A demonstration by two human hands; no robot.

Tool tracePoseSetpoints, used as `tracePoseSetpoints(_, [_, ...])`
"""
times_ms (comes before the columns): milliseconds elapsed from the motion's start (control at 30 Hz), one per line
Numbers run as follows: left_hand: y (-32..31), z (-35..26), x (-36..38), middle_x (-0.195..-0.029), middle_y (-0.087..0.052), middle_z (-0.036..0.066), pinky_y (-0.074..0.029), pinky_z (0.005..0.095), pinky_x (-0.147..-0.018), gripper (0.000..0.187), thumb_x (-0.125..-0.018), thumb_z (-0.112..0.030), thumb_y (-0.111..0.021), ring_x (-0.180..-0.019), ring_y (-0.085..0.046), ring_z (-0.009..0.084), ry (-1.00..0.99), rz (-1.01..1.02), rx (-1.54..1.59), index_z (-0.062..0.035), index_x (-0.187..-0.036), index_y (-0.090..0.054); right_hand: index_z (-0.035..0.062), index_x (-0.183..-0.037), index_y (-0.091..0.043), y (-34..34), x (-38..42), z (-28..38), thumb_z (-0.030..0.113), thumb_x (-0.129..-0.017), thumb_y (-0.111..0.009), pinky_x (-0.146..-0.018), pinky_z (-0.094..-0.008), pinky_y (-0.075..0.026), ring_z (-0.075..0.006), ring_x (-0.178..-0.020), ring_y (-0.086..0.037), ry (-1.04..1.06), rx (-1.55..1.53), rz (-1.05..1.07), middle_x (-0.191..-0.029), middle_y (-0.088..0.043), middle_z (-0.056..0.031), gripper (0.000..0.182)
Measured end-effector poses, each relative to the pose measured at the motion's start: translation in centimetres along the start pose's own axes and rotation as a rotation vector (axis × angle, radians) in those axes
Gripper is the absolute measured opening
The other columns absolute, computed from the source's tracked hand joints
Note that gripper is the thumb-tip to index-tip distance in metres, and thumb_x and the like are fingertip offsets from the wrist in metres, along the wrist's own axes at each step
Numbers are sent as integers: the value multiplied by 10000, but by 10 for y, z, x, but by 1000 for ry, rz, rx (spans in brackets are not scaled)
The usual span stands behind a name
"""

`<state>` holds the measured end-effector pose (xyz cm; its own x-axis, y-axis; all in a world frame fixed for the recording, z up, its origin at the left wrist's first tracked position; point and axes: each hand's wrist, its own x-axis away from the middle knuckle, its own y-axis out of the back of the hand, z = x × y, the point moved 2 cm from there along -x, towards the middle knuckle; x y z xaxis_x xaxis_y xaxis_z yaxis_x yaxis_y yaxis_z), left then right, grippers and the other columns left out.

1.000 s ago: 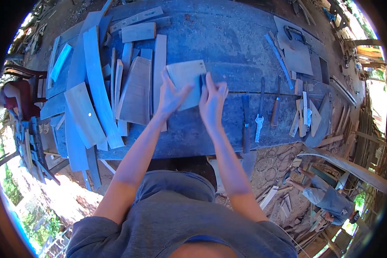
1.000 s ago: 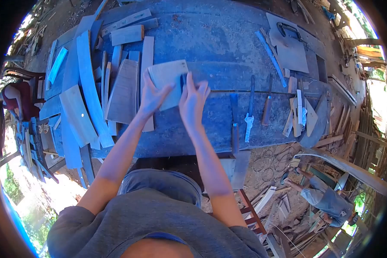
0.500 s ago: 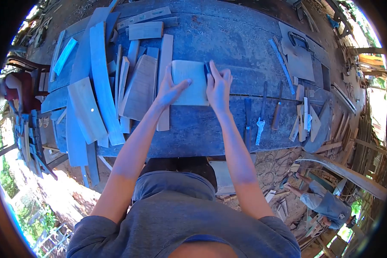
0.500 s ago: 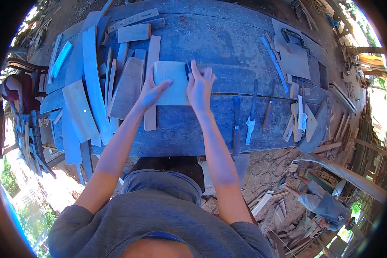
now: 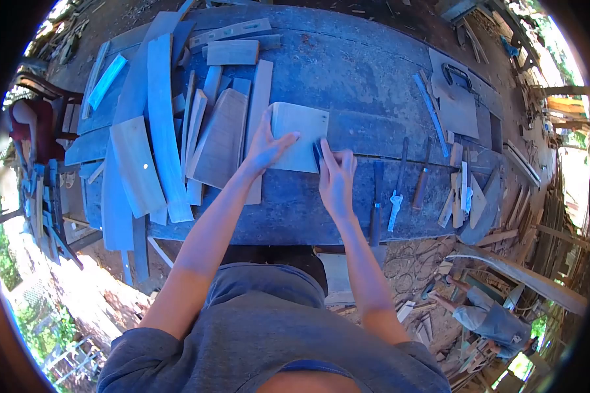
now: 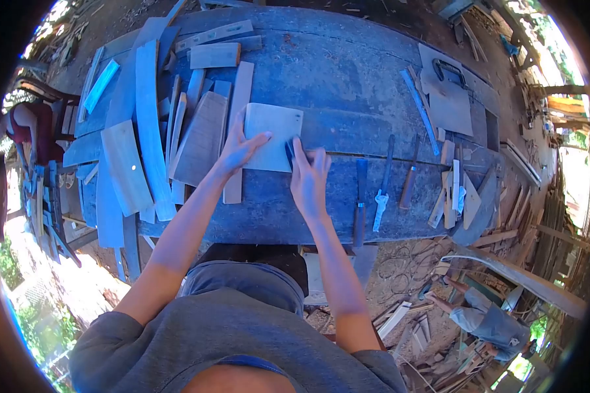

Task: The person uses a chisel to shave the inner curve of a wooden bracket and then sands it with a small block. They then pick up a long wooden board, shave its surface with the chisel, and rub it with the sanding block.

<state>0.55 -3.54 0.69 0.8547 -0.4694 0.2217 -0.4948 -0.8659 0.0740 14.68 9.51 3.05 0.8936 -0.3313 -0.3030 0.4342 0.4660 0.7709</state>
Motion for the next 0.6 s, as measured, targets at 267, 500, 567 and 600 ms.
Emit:
tracePoseSetpoints(267, [1, 6, 7, -1373, -489, 147, -484, 398, -995, 868, -838, -184, -770, -1249, -521, 264, 294, 195, 516, -125, -1525, -242, 60, -1491, -387, 8, 24, -31, 53, -1041, -429, -936, -274, -457, -129, -1068, -571, -868, -1219, -118, -1140, -578, -61, 453])
tracePoseSetpoints(500, [-49, 20, 10, -1490, -342, 189, -337, 415, -1122, 841, -921, -291, -678, -1355, -385, 289, 198, 211, 157, -65, -1548, -165, 85, -1470, -430, -11, 12, -61, 94, -1048, -430, -926, -311, -466, -155, -1076, -566, -931, -1152, -133, -1153, -554, -71, 421])
tracePoseSetpoints(567, [-50, 20, 10, -1507, -309, 223, -304, 424, -1142, 823, -953, -324, -631, -1359, -376, 319, 149, 152, -245, 0, -1539, -153, 87, -1460, -445, -20, 19, -69, 114, -1043, -447, -934, -323, -457, -177, -1079, -556, -894, -1048, -149, -1168, -539, -90, 418])
tracePoseSetpoints(600, [-48, 22, 13, -1532, -250, 251, -259, 439, -1163, 807, -974, -359, -577, -1394, -324, 349, -57, 122, -504, 49, -1522, -149, 89, -1451, -459, -21, 19, -66, 135, -1038, -465, -942, -334, -448, -199, -1082, -547, -844, -944, -146, -1183, -524, -109, 415])
